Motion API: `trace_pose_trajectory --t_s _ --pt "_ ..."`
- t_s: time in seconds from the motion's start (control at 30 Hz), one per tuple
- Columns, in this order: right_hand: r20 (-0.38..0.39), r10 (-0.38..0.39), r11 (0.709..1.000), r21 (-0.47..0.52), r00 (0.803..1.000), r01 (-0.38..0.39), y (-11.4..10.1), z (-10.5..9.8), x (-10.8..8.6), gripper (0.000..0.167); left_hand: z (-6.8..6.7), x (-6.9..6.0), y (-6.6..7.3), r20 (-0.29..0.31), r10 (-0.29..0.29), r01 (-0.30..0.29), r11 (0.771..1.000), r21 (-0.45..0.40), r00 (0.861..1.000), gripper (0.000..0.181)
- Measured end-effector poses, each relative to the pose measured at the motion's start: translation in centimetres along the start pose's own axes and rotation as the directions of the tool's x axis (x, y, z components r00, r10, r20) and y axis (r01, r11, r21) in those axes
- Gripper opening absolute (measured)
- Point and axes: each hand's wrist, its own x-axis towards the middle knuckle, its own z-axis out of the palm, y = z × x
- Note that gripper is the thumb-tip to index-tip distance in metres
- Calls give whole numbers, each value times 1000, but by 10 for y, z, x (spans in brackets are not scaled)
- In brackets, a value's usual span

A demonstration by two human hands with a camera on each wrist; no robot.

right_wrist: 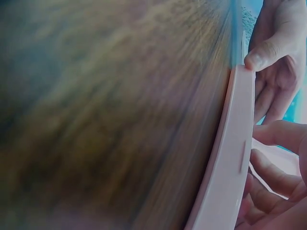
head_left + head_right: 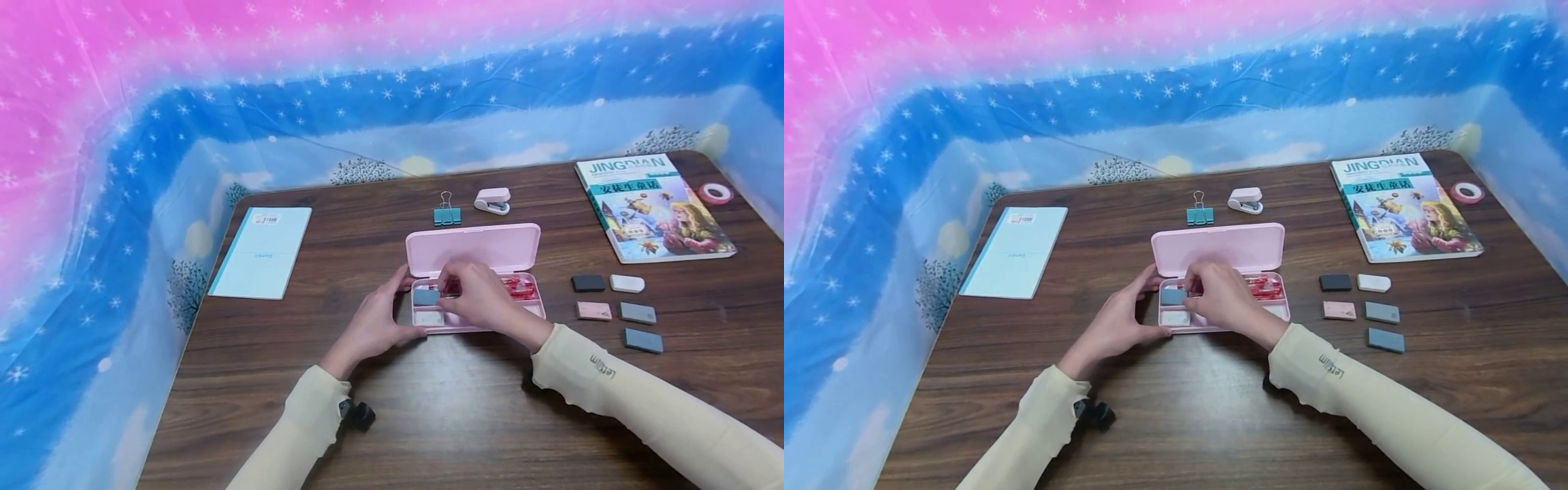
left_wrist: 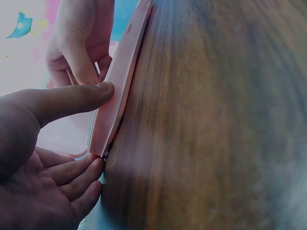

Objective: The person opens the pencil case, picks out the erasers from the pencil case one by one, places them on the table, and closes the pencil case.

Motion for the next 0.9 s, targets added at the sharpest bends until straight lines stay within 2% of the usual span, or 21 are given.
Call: trace_pose_trajectory --t_s 0.33,0.53,0.7,0.9 --pt "20 -51 998 26 999 50 0 4 4 25 -1 1 2 -6 -5 5 1000 5 1000 107" --pt "44 -30 1000 5 999 30 -3 3 5 25 -1 1 1 -2 -9 9 1000 10 1000 108" --pt "65 -58 995 -74 996 62 -6 1 6 28 0 1 0 -2 -4 4 1000 14 1000 108" --pt "77 -138 970 -190 987 150 -11 -1 9 28 0 0 1 0 -3 3 1000 9 1000 108"
